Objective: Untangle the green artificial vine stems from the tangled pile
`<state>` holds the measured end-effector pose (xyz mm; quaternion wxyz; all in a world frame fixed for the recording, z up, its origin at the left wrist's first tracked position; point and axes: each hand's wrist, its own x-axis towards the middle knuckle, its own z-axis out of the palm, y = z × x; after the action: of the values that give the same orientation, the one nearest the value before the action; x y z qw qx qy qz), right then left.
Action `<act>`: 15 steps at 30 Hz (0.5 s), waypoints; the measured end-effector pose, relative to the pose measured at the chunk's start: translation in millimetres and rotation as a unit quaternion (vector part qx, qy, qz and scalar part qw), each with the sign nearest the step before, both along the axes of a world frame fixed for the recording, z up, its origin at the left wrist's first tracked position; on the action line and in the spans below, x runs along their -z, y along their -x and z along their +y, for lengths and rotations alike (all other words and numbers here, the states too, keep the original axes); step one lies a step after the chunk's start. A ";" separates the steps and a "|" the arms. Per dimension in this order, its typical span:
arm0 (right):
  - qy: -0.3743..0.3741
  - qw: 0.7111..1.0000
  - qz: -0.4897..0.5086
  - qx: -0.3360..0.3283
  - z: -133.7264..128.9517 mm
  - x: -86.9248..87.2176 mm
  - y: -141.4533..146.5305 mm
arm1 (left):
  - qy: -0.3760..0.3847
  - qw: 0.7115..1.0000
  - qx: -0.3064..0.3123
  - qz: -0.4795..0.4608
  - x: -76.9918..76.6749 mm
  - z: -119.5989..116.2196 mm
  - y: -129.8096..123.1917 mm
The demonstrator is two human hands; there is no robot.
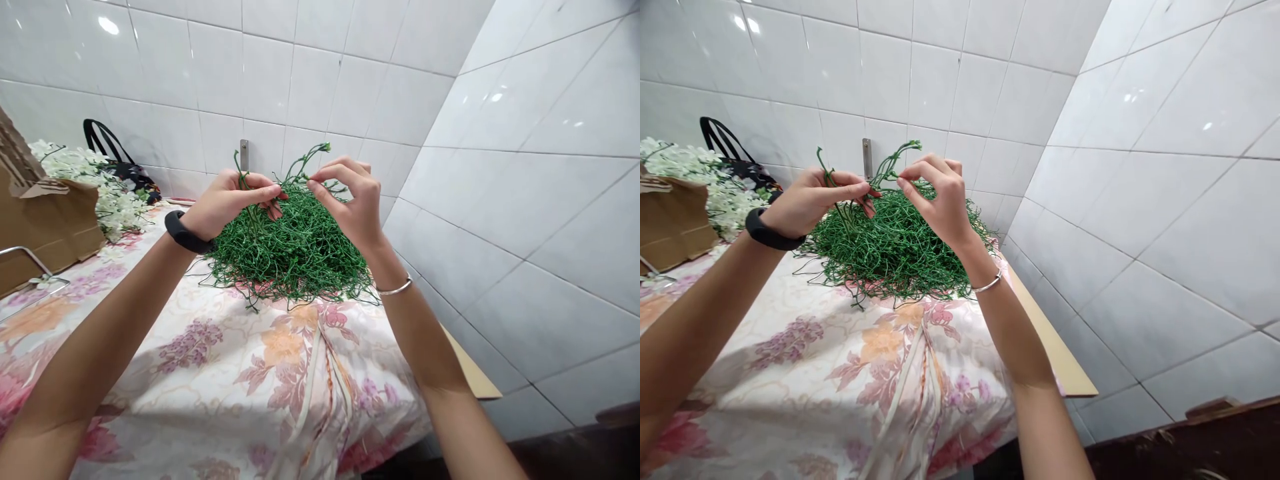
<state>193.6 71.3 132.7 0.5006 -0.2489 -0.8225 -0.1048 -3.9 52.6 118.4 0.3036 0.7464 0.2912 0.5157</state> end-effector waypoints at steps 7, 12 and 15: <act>0.037 0.998 -0.037 -0.037 -0.1 -3.0 -3.3 | -0.043 0.989 -0.143 0.001 -2.9 6.9 12.6; 0.043 0.998 0.045 -0.001 4.2 -3.0 -4.0 | 0.006 0.985 -0.163 -0.050 -8.8 10.8 29.1; 0.030 0.996 0.087 0.012 4.8 -3.1 -4.5 | 0.064 0.966 -0.149 -0.200 -13.4 16.2 42.6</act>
<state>198.1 76.2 135.9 0.5613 -0.2822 -0.7754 -0.0639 -46.6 68.8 131.8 0.3226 0.5557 0.3648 0.6739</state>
